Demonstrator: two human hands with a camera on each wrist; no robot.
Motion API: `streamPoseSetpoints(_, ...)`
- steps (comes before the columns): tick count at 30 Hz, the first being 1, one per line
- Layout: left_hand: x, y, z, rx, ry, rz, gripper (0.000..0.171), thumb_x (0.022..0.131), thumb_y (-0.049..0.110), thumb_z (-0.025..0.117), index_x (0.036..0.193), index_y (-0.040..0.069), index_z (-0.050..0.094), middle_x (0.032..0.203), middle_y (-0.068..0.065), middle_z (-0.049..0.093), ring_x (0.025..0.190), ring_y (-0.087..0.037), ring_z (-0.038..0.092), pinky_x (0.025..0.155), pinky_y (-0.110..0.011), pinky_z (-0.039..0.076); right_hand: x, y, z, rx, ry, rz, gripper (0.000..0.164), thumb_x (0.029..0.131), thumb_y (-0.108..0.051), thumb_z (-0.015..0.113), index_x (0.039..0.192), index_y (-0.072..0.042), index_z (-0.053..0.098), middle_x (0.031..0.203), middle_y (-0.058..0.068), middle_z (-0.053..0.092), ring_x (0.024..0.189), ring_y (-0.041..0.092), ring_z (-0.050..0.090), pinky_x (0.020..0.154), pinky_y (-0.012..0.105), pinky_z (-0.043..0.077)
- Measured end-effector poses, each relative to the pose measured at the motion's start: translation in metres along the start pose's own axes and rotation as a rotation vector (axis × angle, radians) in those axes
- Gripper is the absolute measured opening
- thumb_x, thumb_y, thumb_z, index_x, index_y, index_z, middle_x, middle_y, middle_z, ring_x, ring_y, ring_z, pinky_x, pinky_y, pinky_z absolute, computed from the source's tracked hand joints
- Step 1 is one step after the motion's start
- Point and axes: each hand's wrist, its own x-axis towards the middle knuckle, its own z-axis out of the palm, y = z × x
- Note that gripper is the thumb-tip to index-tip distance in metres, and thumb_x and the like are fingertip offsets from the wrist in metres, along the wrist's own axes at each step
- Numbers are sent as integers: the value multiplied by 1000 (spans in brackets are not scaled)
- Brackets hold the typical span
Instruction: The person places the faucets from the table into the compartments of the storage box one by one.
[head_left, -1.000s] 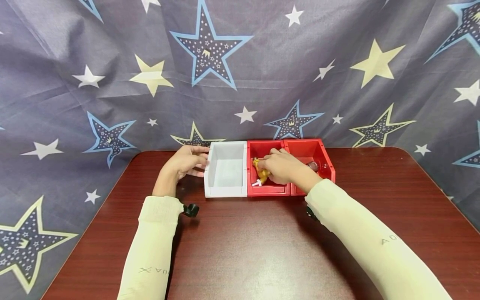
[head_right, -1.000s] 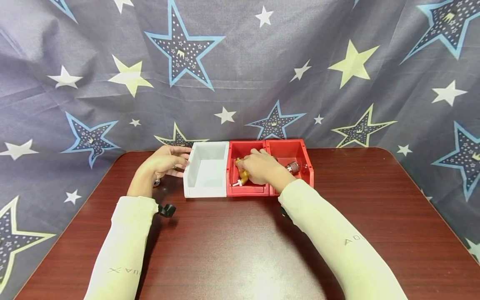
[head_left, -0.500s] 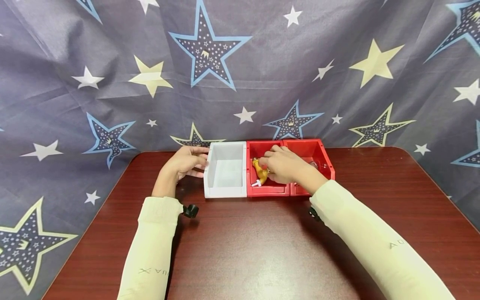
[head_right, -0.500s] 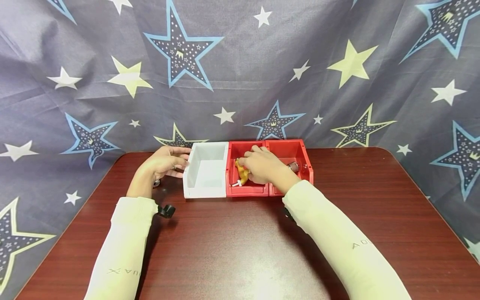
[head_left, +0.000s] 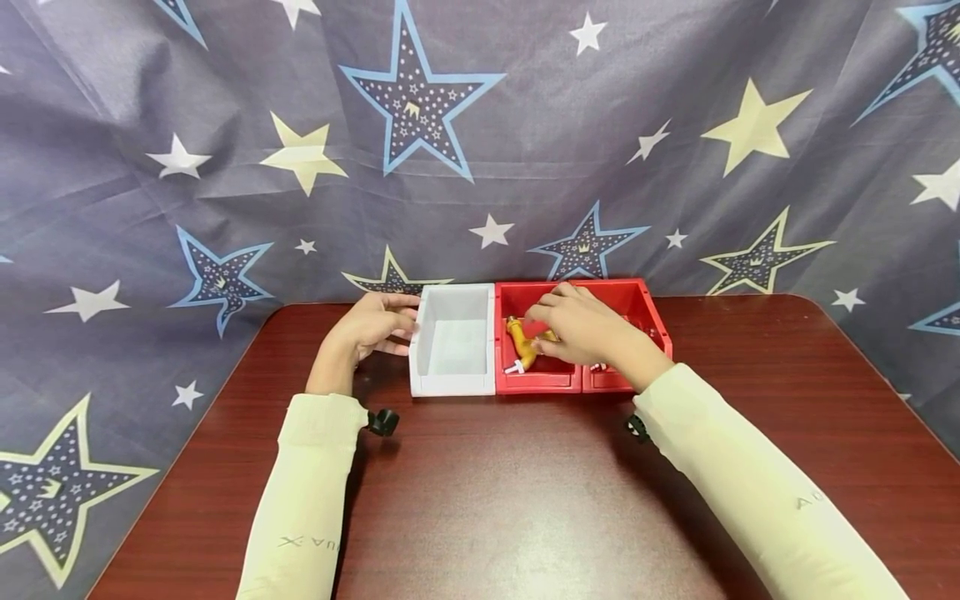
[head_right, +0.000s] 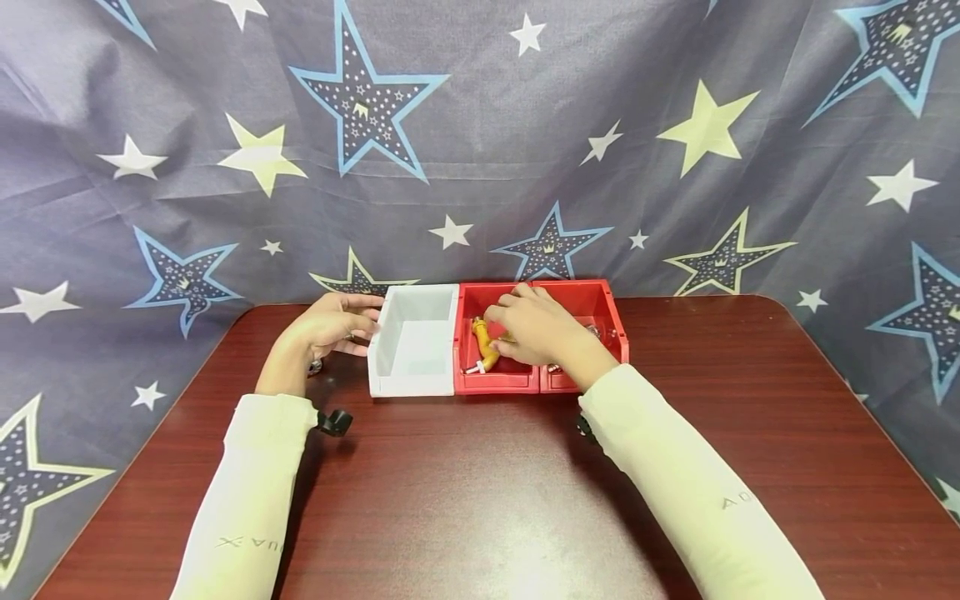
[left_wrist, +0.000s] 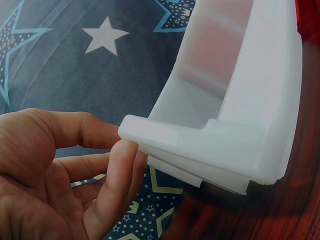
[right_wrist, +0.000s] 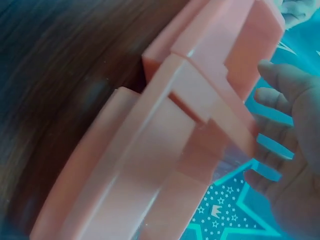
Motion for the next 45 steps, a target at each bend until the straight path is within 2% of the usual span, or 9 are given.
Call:
streamPoseSetpoints(10,0,0,0,-7,1,4,63,91,-6,61,152,1,45,142,-25,55,84,-21,68,69,-37,64,-11,8,-9,26,75,36,44,92,-36,74,129,-12,68,128,10,67,119,35,50,104,53,42)
streamPoseSetpoints(20,-1,0,1,-4,6,2,63,91,-6,61,152,1,45,142,-25,55,86,-21,69,70,-37,64,-18,19,-4,90,128,106,49,92,-39,75,130,-10,65,131,10,64,126,36,48,107,55,39)
streamPoseSetpoints(28,-1,0,0,-6,10,2,63,91,-6,62,151,1,45,141,-24,56,85,-21,69,70,-37,64,-28,28,-5,168,166,171,52,92,-39,75,133,-8,64,132,12,63,122,36,48,106,56,39)
streamPoseSetpoints(35,-1,-1,0,-10,8,4,62,91,-6,63,151,1,46,141,-24,56,85,-21,69,70,-38,64,-39,41,-10,234,223,222,49,95,-32,72,136,-6,61,133,16,62,123,40,46,106,58,37)
streamPoseSetpoints(41,-1,-1,0,-13,7,1,62,92,-6,62,151,0,45,142,-24,56,85,-21,69,70,-37,64,-51,51,-14,286,271,263,40,103,-22,60,136,0,58,135,23,58,127,44,46,112,60,33)
streamPoseSetpoints(45,0,0,0,-13,6,1,62,92,-6,62,151,1,45,142,-24,56,85,-20,69,70,-37,64,-57,56,-16,310,300,318,38,103,-18,57,136,2,57,134,25,59,127,44,49,112,60,34)
